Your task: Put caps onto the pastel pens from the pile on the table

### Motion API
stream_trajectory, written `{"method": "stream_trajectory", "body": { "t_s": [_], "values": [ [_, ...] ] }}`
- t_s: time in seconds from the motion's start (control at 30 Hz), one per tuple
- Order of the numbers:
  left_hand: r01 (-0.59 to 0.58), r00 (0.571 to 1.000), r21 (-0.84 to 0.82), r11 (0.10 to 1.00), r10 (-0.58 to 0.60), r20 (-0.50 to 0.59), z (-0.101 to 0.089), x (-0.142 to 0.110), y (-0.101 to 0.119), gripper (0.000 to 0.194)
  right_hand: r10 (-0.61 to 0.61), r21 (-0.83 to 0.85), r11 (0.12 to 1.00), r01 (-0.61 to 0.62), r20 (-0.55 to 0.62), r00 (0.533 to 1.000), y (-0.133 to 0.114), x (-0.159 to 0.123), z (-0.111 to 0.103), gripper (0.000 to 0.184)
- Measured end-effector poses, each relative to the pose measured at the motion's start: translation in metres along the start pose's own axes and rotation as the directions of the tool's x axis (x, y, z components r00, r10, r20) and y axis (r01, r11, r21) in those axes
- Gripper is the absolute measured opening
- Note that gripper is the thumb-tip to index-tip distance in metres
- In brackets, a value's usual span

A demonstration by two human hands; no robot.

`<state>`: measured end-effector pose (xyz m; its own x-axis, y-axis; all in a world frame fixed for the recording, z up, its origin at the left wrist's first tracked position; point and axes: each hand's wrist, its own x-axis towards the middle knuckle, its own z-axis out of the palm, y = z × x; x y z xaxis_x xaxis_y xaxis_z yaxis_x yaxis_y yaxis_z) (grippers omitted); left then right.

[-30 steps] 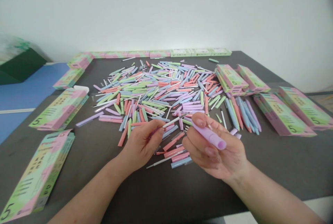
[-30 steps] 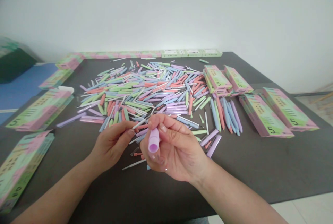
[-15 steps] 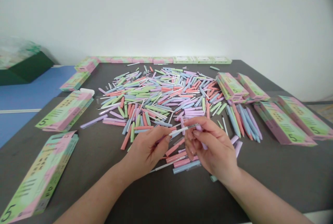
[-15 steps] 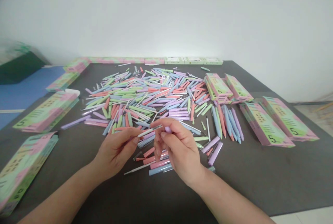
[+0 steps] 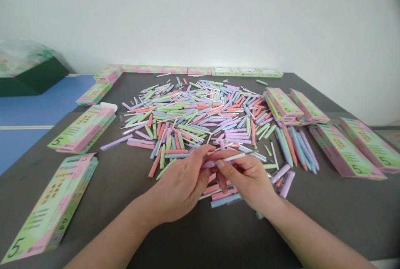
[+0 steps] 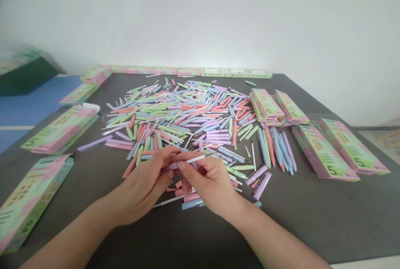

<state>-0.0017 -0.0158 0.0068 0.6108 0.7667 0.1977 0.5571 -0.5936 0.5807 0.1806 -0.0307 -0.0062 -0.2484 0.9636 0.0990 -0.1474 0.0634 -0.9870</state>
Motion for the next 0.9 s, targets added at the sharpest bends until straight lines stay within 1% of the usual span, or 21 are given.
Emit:
{"method": "stream_trajectory", "body": {
  "t_s": [0.07, 0.2, 0.3, 0.37, 0.4, 0.47, 0.53, 0.63, 0.7, 0.8, 0.9],
  "values": [
    [-0.005, 1.000, 0.029, 1.000, 0.005, 0.002, 0.000, 0.000, 0.001, 0.037, 0.022, -0.003, 1.000, -0.021, 0.015, 1.000, 0.001, 0.001, 0.000, 0.020],
    [0.004, 1.000, 0.024, 1.000, -0.004, 0.018, -0.001, 0.002, 0.002, 0.037, 0.061, 0.020, 0.998, -0.060, -0.036, 0.997, 0.004, 0.003, -0.001, 0.018],
    [-0.004, 1.000, -0.063, 0.998, 0.004, 0.009, -0.002, 0.002, 0.000, 0.038, 0.070, 0.146, 0.987, -0.065, -0.030, 0.997, 0.005, 0.006, -0.005, 0.014],
    [-0.027, 0.998, -0.162, 0.986, 0.019, -0.056, 0.000, 0.001, -0.002, 0.046, 0.086, 0.292, 0.954, -0.068, -0.051, 0.995, 0.003, 0.009, -0.009, 0.011],
    [-0.047, 0.993, -0.228, 0.972, 0.022, -0.114, 0.002, 0.000, -0.003, 0.049, 0.107, 0.368, 0.927, -0.073, -0.075, 0.991, 0.002, 0.010, -0.012, 0.010],
    [-0.103, 0.977, -0.389, 0.915, 0.020, -0.213, 0.006, -0.001, -0.004, 0.045, 0.173, 0.496, 0.862, -0.100, -0.104, 0.979, -0.001, 0.012, -0.017, 0.010],
    [-0.161, 0.953, -0.472, 0.867, 0.012, -0.304, 0.010, -0.003, -0.002, 0.039, 0.228, 0.589, 0.797, -0.137, -0.083, 0.970, -0.003, 0.014, -0.021, 0.011],
    [-0.258, 0.904, -0.462, 0.849, 0.044, -0.424, 0.011, -0.005, 0.004, 0.029, 0.261, 0.675, 0.713, -0.191, -0.003, 0.965, -0.003, 0.014, -0.023, 0.009],
    [-0.289, 0.877, -0.415, 0.863, 0.065, -0.475, 0.009, -0.006, 0.008, 0.027, 0.263, 0.705, 0.675, -0.218, 0.047, 0.964, -0.002, 0.014, -0.021, 0.008],
    [-0.333, 0.851, -0.369, 0.868, 0.107, -0.514, 0.005, -0.006, 0.010, 0.029, 0.273, 0.719, 0.649, -0.247, 0.082, 0.958, -0.001, 0.014, -0.020, 0.008],
    [-0.388, 0.829, -0.364, 0.847, 0.148, -0.539, 0.004, -0.005, 0.009, 0.032, 0.275, 0.720, 0.652, -0.237, 0.066, 0.959, 0.000, 0.013, -0.020, 0.008]
  ]
}}
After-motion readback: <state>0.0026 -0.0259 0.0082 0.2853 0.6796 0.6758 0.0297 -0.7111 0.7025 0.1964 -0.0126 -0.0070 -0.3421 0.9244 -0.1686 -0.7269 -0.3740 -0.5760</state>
